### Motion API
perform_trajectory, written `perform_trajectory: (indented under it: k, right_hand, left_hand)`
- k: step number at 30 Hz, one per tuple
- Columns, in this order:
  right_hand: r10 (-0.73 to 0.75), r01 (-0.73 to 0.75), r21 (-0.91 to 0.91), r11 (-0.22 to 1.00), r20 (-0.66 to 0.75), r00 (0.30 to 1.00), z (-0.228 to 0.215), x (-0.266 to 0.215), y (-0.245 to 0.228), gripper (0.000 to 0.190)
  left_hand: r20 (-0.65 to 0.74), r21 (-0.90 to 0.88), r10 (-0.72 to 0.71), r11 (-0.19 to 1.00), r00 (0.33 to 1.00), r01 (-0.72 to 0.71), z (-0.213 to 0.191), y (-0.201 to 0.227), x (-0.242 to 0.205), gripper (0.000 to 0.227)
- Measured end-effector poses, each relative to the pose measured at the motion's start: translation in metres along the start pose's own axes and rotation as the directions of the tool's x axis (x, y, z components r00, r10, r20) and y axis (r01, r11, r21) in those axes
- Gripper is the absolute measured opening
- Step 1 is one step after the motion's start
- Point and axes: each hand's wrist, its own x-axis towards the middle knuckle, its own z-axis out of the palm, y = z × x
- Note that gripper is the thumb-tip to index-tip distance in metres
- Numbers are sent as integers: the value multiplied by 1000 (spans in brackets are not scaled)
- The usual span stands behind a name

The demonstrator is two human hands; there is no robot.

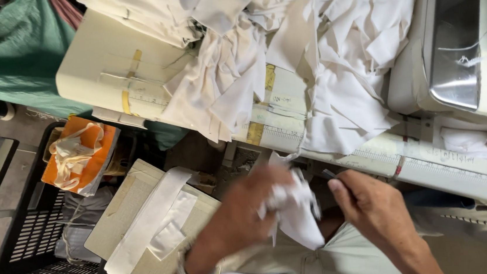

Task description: Trim loose threads and excess material from white fabric components using snips.

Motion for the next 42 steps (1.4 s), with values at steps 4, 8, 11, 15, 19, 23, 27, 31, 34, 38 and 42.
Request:
perform_trajectory:
  k: [4, 8, 11, 15, 19, 23, 27, 31, 34, 38, 42]
  right_hand:
    - [216, -211, -100, 972, 43, 975, -14, 7, 1, 36]
    - [180, -179, -148, 973, -11, 984, -13, 3, 4, 30]
    - [153, -157, -162, 974, -38, 987, -6, -3, 11, 26]
    - [140, -142, -83, 986, -31, 990, -1, -13, 26, 27]
    - [87, -87, -73, 994, -12, 996, -3, -3, 15, 21]
    - [20, -21, -7, 1000, -24, 999, -3, 11, 0, 30]
    - [-79, 56, -140, 989, -164, 983, -2, 5, 9, 29]
    - [-208, 170, -209, 963, -177, 962, -1, 5, 5, 22]
    - [-314, 275, -206, 939, -190, 930, 1, 10, -6, 18]
    - [-388, 364, -144, 920, -221, 895, -4, 14, -19, 16]
    - [-426, 404, -138, 904, -241, 872, -11, 14, -24, 21]
  left_hand:
    - [-279, 337, 221, 934, 934, -121, -73, -10, 76, 29]
    - [-365, 725, 330, 687, 871, 44, -100, -20, 135, 60]
    - [-289, 654, 241, 757, 927, 8, -71, 10, 108, 36]
    - [-11, 481, -193, 859, 981, 174, -1, 5, 39, 28]
    - [-164, 435, -341, 817, 926, 378, 68, -67, 25, 53]
    - [-230, -365, -381, 887, 895, 284, 85, -92, 41, 79]
    - [-107, -490, -326, 839, 939, 235, 70, -64, 30, 23]
    - [-128, -424, -302, 878, 945, 223, 64, -41, 12, 23]
    - [-210, -351, -162, 933, 964, 81, 64, -31, 8, 22]
    - [-228, -260, -110, 964, 967, 49, 70, -33, 5, 15]
    - [-246, -230, -207, 961, 947, 150, 72, -33, 18, 61]
